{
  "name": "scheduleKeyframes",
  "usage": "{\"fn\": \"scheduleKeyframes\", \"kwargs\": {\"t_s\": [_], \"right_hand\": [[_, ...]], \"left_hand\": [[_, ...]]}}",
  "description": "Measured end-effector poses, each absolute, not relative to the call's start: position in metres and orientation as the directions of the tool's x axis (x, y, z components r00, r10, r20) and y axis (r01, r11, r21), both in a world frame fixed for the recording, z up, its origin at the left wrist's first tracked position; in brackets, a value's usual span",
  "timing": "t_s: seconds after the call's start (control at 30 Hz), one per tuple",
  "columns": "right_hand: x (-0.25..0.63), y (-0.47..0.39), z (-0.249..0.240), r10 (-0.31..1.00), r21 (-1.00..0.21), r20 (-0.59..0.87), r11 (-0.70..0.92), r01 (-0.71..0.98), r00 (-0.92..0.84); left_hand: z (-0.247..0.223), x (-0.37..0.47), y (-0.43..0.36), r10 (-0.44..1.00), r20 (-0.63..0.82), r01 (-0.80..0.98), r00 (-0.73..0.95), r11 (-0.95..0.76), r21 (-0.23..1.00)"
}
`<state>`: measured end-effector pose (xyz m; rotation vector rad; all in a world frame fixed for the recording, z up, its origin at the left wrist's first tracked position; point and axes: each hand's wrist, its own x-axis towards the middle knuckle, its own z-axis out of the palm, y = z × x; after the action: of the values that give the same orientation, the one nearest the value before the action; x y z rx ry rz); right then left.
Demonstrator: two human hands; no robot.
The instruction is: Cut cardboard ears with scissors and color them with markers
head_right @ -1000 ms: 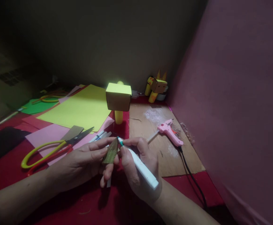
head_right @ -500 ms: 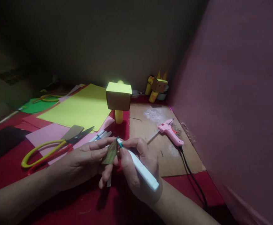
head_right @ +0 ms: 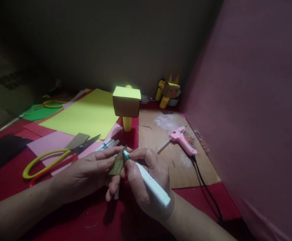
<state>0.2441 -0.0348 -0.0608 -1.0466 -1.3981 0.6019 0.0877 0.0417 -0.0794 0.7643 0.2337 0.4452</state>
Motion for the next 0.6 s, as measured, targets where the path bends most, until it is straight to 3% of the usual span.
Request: {"fn": "scheduleKeyframes", "kwargs": {"t_s": [0.6], "right_hand": [[0.2409,-0.0337,-0.0573,0.849,-0.865,0.493,0.454,0.214,0.189]], "left_hand": [[-0.0801,0.0868,0.0418,0.463,-0.042,-0.297,0.885,0.633,0.715]]}}
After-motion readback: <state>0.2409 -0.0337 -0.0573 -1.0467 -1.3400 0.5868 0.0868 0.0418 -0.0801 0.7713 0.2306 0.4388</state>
